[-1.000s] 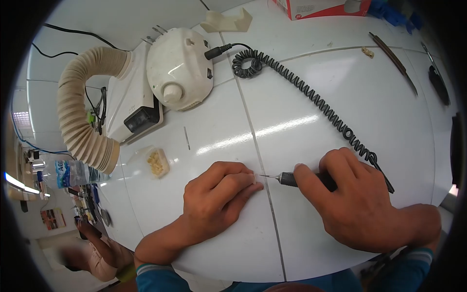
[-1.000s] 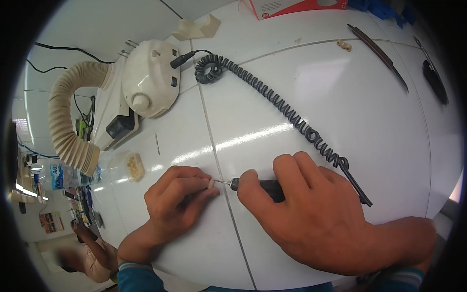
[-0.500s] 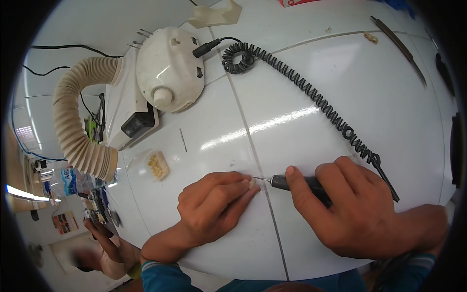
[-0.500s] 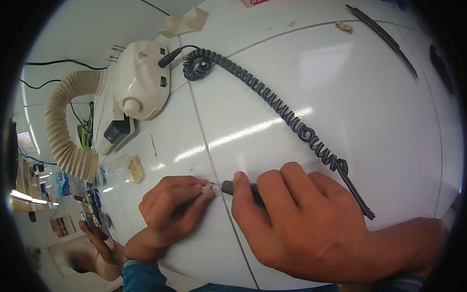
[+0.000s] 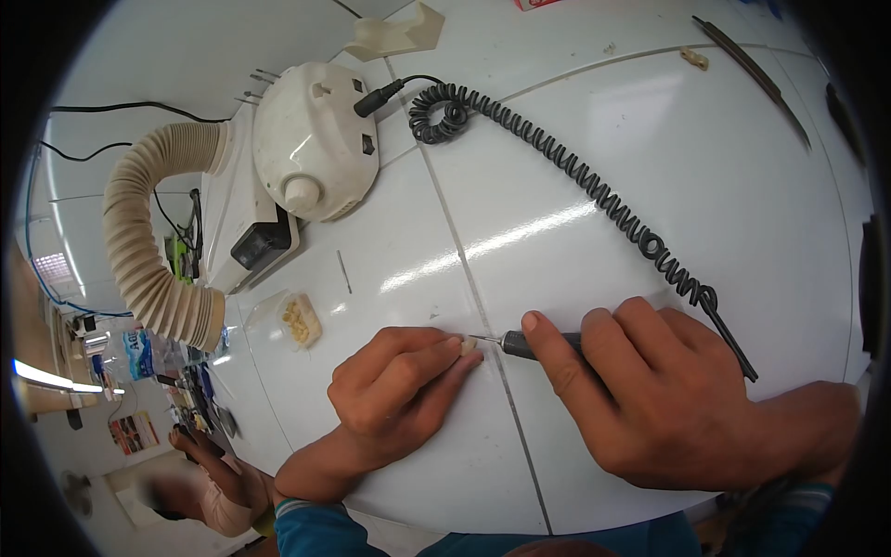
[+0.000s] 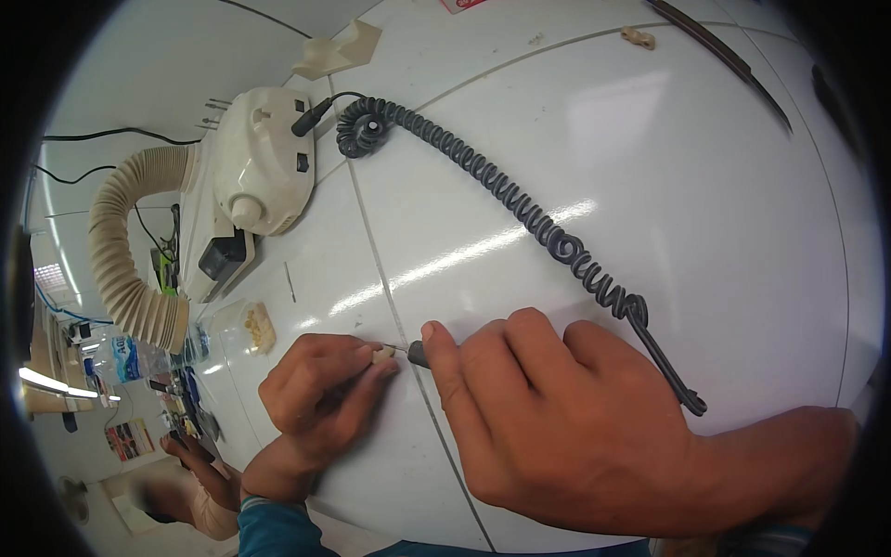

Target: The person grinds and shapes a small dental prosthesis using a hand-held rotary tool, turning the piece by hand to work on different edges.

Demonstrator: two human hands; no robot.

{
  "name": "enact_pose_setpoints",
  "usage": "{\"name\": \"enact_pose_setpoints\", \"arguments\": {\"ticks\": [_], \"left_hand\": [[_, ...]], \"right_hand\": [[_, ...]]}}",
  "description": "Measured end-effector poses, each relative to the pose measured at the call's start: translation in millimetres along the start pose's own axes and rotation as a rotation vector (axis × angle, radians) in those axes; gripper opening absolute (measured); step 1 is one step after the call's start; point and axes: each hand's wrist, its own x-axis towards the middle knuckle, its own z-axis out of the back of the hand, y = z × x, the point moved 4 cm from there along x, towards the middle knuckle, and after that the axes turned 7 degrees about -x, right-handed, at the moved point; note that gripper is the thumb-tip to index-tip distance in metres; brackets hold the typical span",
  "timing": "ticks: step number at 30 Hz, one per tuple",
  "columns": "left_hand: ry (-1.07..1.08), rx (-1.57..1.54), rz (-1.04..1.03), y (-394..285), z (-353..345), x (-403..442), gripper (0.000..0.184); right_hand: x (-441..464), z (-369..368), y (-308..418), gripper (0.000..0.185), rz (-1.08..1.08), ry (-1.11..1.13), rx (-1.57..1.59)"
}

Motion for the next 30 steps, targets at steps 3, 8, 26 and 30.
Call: {"name": "enact_pose_setpoints", "arguments": {"ticks": [3, 8, 26, 30], "left_hand": [[-0.006, -0.004, 0.003, -0.8, 0.7, 1.9, 0.027], [-0.004, -0.012, 0.005, -1.8, 1.0, 2.3, 0.025], [-0.037, -0.066, 0.018, 1.3, -1.1, -0.1, 0.022], [-0.032, -0.067, 0.018, 0.9, -1.0, 0.8, 0.022]], "right_hand": [[0.4, -1.2, 0.0, 0.041, 0.005, -0.018, -0.003], [1.3, 1.2, 0.2, 0.039, 0.013, -0.014, -0.015], [1.2, -1.1, 0.3, 0.04, 0.023, -0.006, -0.005], [1.1, -1.8, 0.2, 0.04, 0.022, -0.007, -0.002]]}}
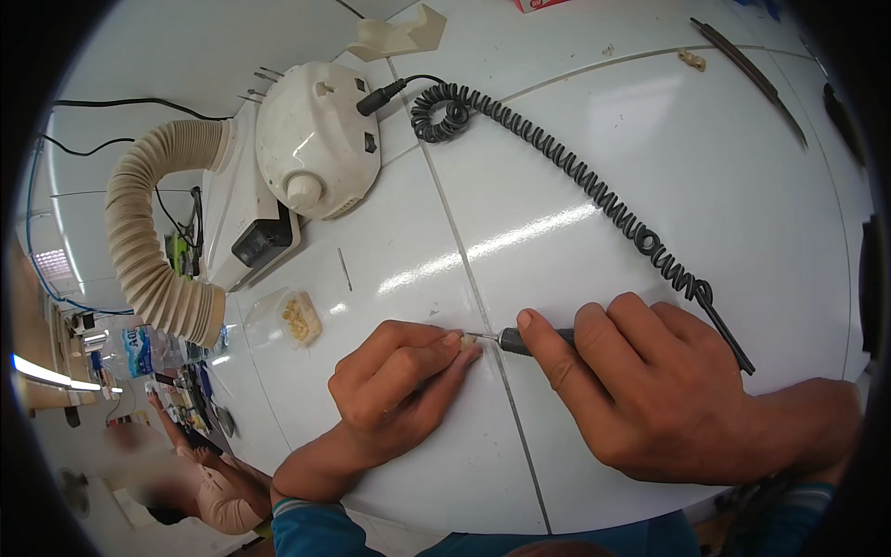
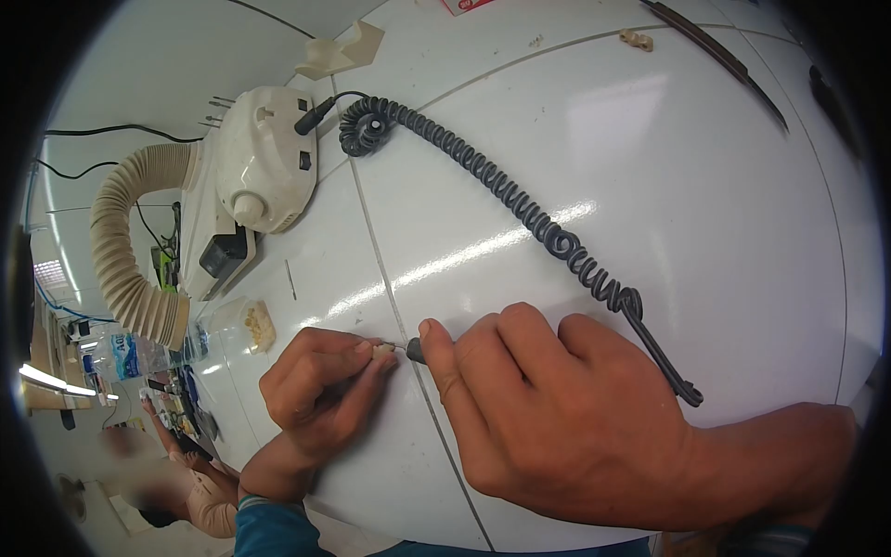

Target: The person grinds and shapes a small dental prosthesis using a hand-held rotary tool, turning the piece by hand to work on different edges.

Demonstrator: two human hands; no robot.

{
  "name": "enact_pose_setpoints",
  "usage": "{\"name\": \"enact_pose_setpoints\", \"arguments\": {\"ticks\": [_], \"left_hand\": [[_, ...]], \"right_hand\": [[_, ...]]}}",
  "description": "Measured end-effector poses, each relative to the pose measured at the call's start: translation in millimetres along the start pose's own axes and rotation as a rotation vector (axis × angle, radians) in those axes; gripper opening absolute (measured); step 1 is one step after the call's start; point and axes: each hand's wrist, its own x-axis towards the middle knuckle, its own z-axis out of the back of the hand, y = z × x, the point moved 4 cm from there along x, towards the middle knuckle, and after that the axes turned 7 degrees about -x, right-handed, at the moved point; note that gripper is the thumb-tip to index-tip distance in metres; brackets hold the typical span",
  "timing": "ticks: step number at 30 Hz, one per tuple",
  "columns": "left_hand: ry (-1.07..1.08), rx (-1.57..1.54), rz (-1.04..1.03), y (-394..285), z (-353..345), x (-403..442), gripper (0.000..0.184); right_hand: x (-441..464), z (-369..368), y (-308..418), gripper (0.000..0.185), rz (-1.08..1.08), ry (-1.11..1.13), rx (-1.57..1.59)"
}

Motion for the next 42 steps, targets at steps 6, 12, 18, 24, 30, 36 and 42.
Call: {"name": "enact_pose_setpoints", "arguments": {"ticks": [6, 12, 18, 24, 30, 36, 42], "left_hand": [[-0.007, 0.002, -0.004, 1, -1, -1, 0.022], [-0.005, 0.007, 0.004, 1, 0, -1, 0.022], [-0.026, 0.0, 0.008, 3, -1, -1, 0.022], [0.027, 0.001, 0.0, 4, 2, -1, 0.028], [0.056, 0.007, 0.014, 1, 3, 0, 0.03], [0.048, -0.006, 0.006, 2, 2, -1, 0.03], [0.045, -0.007, 0.005, 2, 3, 0, 0.03]], "right_hand": [[0, -1, 0, 0.04, 0.003, -0.003, 0.005], [1, 0, -1, 0.042, 0.009, 0.014, 0.007], [3, 2, -3, 0.047, 0.028, 0.062, 0.016], [4, 2, -2, 0.052, 0.021, 0.103, 0.027], [8, 4, -1, 0.053, -0.004, 0.128, 0.006], [8, 5, 0, 0.053, -0.017, 0.124, 0.008], [13, 6, 2, 0.055, -0.035, 0.128, -0.008]]}}
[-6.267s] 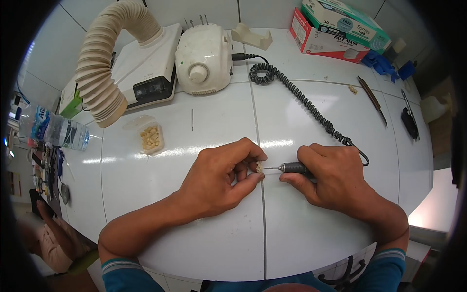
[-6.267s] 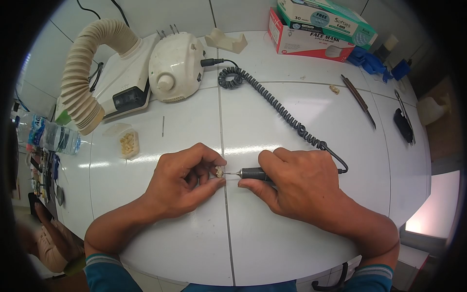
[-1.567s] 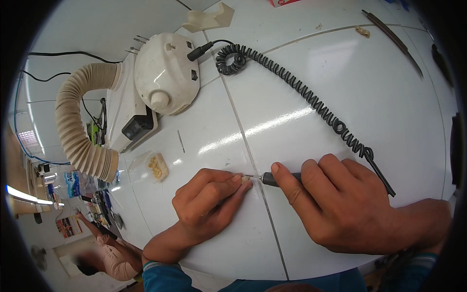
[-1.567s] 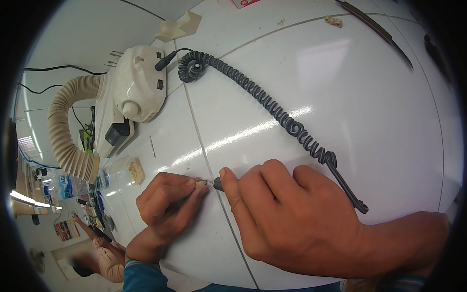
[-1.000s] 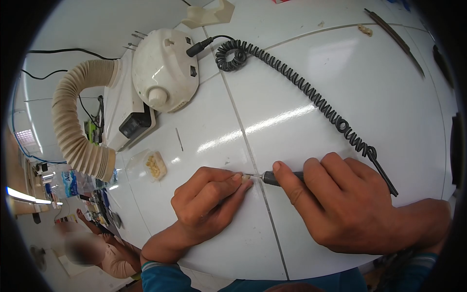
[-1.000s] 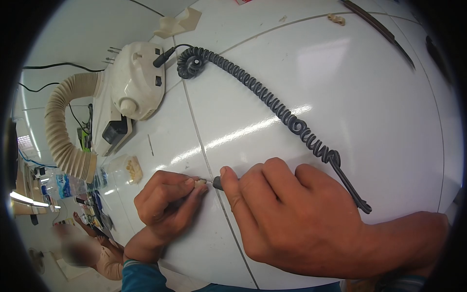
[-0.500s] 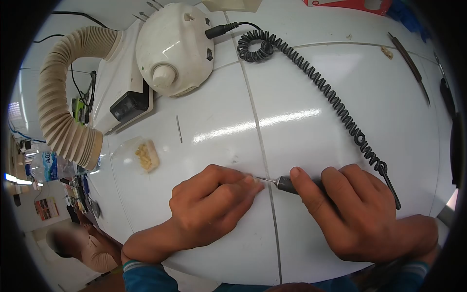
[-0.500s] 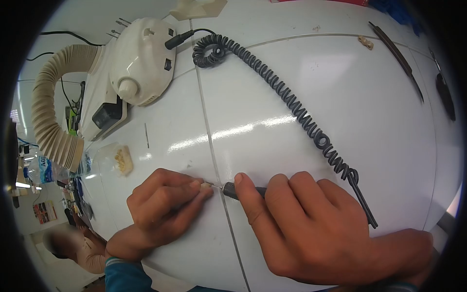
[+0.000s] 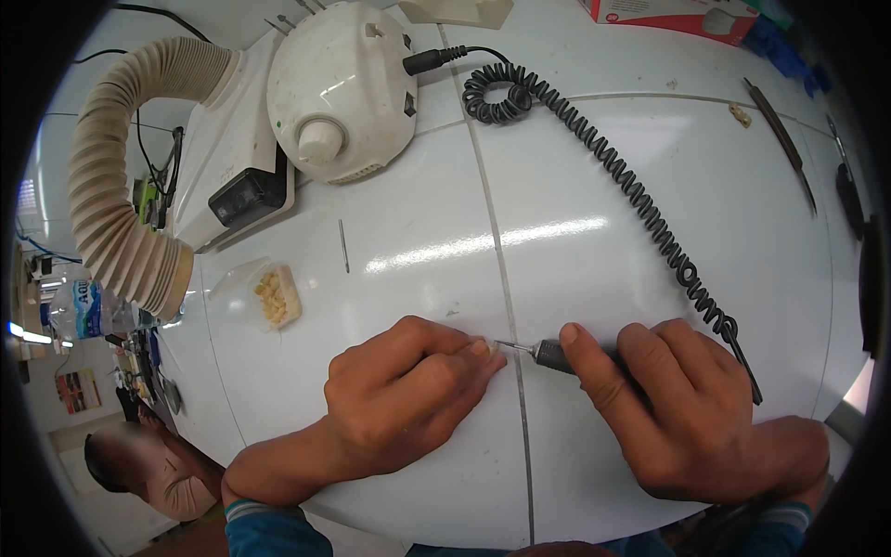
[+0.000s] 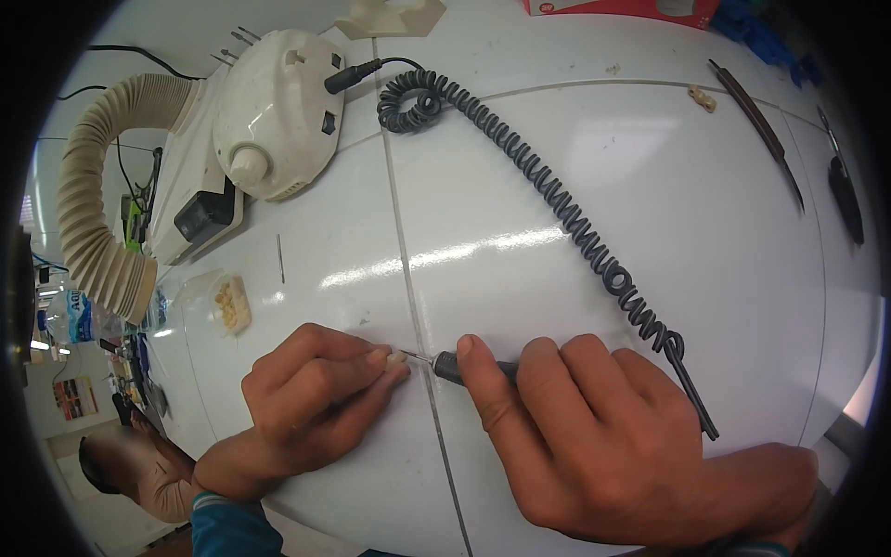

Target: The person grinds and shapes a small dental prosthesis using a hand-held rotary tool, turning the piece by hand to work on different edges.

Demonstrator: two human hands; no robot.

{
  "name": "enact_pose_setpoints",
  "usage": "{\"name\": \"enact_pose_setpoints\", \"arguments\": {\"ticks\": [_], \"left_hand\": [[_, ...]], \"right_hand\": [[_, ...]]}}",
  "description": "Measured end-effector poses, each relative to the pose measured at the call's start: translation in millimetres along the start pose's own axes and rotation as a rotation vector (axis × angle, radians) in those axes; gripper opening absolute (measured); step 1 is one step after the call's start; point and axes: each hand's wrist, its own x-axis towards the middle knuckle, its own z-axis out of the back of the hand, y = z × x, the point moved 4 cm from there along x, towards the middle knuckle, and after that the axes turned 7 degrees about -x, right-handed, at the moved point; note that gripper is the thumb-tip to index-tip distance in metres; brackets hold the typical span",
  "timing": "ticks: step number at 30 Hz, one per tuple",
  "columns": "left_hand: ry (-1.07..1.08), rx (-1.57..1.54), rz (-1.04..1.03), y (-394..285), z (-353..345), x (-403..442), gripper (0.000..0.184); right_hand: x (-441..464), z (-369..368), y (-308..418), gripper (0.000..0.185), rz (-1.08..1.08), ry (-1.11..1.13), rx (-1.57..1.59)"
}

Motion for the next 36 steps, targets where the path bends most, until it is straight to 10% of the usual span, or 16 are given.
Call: {"name": "enact_pose_setpoints", "arguments": {"ticks": [36], "left_hand": [[0.007, 0.005, -0.003, 0.7, -0.6, 0.5, 0.03]], "right_hand": [[-4.4, -2.8, -3.1, 0.051, 0.025, 0.026, 0.004]]}}
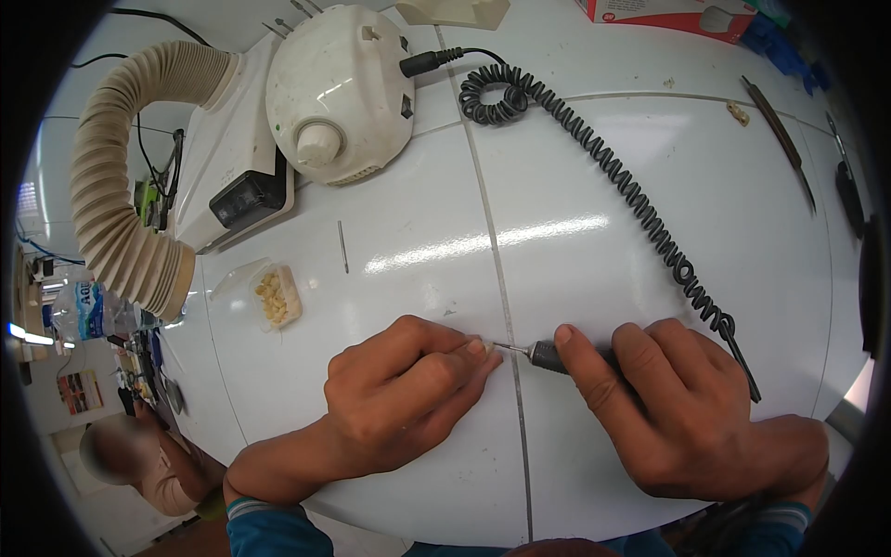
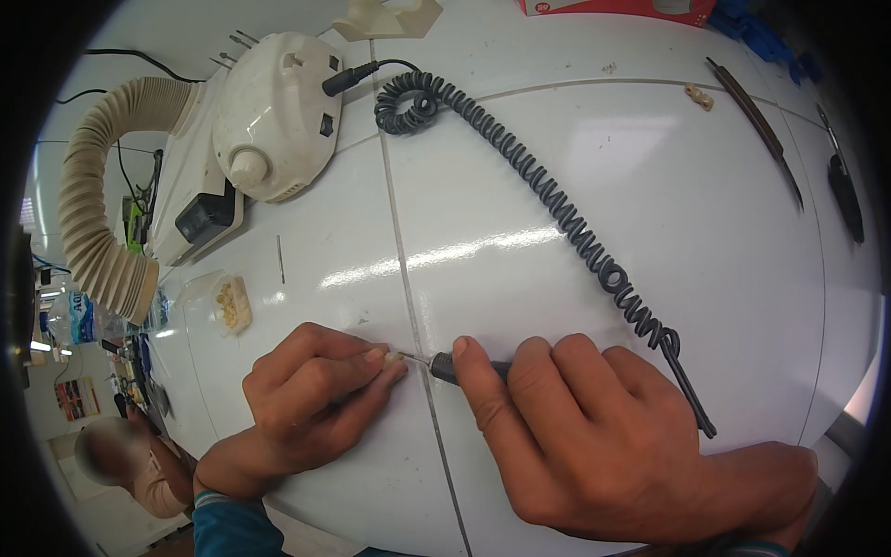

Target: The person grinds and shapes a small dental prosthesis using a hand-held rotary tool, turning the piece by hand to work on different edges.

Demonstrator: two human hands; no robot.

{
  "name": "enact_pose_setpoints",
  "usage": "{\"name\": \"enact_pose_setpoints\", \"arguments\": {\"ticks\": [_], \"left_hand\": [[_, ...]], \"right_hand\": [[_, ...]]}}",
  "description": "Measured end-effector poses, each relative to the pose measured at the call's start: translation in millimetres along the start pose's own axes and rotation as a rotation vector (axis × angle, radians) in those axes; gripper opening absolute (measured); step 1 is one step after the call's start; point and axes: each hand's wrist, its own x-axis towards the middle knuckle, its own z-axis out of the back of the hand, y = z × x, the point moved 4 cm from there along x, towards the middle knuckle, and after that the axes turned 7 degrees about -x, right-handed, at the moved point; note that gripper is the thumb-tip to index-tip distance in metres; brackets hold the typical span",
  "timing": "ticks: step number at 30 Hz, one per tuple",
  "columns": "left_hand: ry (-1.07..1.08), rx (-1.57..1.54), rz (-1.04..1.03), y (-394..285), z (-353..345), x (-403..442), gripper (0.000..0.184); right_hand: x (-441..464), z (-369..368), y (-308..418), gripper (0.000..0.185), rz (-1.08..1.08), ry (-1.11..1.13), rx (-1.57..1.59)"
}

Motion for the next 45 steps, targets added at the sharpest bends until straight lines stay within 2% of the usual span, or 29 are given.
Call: {"name": "enact_pose_setpoints", "arguments": {"ticks": [45], "left_hand": [[-0.016, -0.026, -0.018, 2.0, 0.3, 1.2, 0.03]], "right_hand": [[1.2, -2.2, -0.1, 0.05, -0.006, -0.02, 0.018]]}}
